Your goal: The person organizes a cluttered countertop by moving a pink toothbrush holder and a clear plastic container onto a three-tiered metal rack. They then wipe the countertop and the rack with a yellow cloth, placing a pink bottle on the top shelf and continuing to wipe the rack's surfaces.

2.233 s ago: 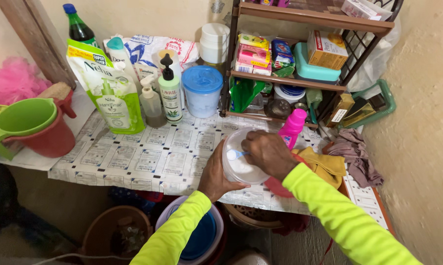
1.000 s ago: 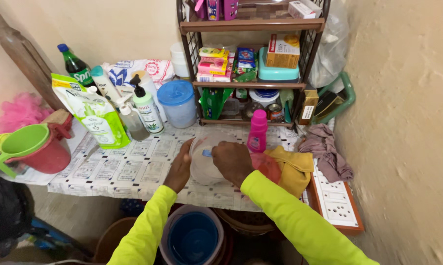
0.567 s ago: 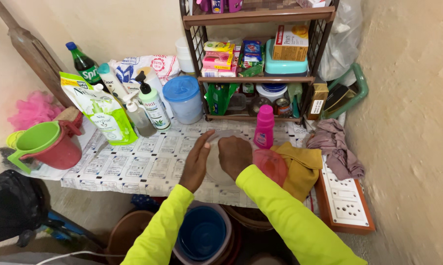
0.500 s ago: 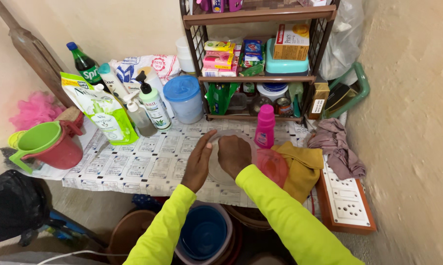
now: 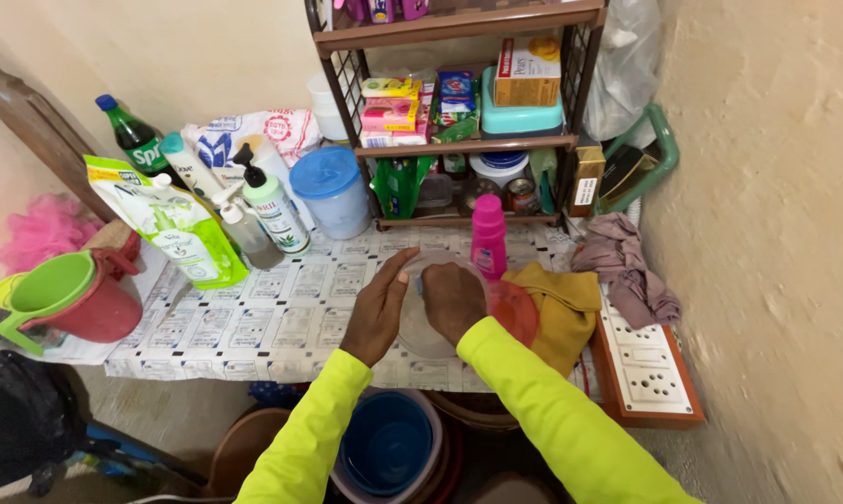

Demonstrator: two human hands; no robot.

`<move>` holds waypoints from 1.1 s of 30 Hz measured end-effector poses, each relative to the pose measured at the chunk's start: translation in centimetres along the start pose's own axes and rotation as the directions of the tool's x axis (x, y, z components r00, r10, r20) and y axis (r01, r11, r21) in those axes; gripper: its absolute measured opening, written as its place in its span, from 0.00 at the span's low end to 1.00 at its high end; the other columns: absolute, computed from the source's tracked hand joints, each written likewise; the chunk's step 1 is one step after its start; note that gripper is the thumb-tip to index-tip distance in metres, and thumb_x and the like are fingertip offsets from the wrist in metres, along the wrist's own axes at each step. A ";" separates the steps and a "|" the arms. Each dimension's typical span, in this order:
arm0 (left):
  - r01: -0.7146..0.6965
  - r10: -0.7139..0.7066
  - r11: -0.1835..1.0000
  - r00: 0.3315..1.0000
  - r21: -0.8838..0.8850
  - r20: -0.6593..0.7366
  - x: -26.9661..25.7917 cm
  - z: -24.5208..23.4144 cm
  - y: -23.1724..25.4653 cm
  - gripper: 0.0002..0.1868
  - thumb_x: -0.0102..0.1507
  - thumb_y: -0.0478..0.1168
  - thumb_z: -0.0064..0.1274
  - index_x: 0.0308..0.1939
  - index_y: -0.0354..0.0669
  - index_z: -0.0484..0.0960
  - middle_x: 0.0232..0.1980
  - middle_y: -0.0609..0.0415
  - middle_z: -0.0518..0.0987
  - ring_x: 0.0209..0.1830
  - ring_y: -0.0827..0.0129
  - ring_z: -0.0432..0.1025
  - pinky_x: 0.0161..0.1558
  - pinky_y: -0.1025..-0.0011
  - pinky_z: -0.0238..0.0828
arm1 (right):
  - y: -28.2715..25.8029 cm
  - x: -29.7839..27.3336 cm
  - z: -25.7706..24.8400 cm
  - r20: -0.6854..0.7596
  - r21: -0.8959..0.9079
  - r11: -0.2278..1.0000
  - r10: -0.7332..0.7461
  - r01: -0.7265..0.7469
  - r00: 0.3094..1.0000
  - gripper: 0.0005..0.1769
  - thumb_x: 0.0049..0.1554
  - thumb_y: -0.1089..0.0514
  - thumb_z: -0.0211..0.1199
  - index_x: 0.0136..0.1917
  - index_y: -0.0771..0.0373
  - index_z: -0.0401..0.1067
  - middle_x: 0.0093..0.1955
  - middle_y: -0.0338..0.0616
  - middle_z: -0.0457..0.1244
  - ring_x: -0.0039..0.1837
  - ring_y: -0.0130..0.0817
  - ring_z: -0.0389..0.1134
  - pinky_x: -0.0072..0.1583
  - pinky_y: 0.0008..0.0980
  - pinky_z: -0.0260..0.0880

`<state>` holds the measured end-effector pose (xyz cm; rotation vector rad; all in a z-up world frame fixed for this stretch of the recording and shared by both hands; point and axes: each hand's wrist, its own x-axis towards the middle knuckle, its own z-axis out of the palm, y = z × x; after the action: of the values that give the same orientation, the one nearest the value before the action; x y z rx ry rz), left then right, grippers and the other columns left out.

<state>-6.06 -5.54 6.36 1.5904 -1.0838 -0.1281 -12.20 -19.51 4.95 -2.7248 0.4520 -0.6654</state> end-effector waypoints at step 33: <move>-0.031 0.031 1.000 0.997 -0.005 0.070 1.1 1.0 1.6 0.20 0.73 0.42 0.42 0.67 0.42 0.76 0.67 0.46 0.78 0.69 0.60 0.72 0.68 0.70 0.63 | 2.5 -2.7 -2.8 0.235 0.014 1.000 0.007 -0.011 0.972 0.10 0.52 0.59 0.62 0.36 0.66 0.80 0.38 0.60 0.70 0.43 0.58 0.73 0.49 0.52 0.73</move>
<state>-6.97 -6.86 7.84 1.5748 -1.1613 -0.1667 -16.43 -21.42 5.38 -2.7396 0.3998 -0.3344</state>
